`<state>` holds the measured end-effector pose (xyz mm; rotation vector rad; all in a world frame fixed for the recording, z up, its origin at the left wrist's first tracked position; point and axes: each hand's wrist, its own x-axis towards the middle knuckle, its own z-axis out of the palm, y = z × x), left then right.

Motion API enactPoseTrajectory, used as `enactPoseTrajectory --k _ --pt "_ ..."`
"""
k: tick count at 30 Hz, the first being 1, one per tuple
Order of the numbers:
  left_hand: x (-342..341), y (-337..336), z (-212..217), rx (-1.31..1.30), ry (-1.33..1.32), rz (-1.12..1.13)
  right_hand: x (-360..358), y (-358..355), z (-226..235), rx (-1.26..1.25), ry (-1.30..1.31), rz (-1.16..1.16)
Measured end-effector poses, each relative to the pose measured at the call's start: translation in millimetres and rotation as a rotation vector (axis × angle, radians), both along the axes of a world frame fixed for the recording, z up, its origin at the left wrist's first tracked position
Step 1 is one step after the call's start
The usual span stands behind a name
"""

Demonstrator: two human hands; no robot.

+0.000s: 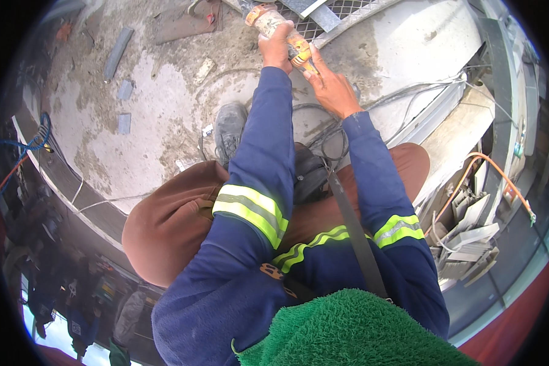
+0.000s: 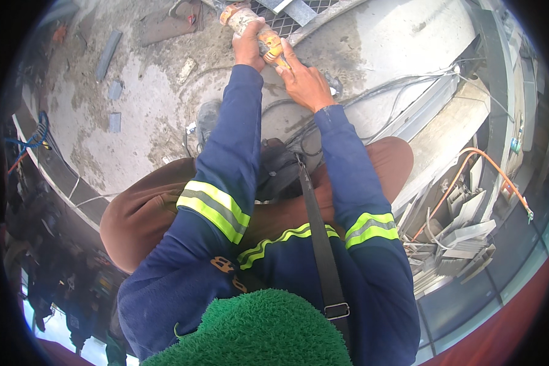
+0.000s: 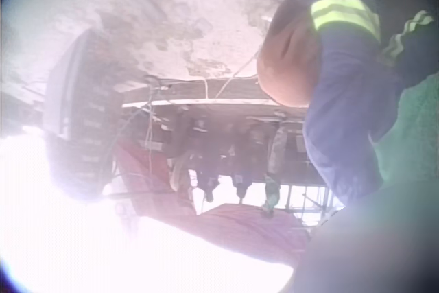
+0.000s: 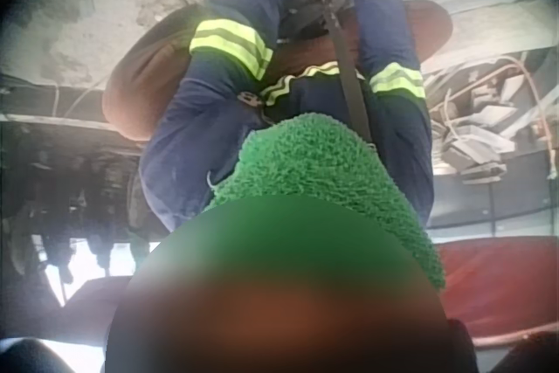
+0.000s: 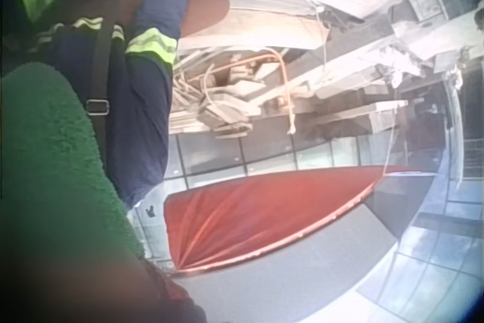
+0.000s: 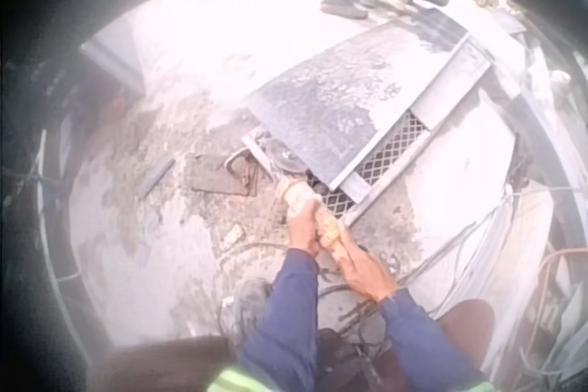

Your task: The person positions a metal sheet on a diamond plate surface, then uses an angle grinder to cut along its edge. After cutting, the person lifts the sheet and removes a cut strip.

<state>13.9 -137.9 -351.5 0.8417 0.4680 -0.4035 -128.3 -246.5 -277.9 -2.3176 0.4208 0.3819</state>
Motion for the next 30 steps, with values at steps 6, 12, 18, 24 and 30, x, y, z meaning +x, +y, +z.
enactPoseTrajectory --k 6,12,18,24,30 --pt "-9.8 -0.2 2.2 0.038 -0.013 0.015 -8.1 1.0 2.7 -0.021 -0.023 0.016" --pt "-2.8 -0.1 5.9 -0.006 0.002 -0.001 -1.4 -0.5 -0.5 -0.009 -0.001 0.012" --pt "-7.6 -1.0 2.2 0.043 0.010 0.022 -6.8 0.1 0.2 -0.030 -0.041 0.016" --pt "-5.9 -1.3 2.6 0.034 -0.028 0.025 -6.2 -0.8 -2.4 -0.029 -0.026 0.017" --pt "-12.0 -1.5 4.7 0.020 -0.012 0.023 -9.9 -1.0 -0.7 -0.012 -0.017 0.014"
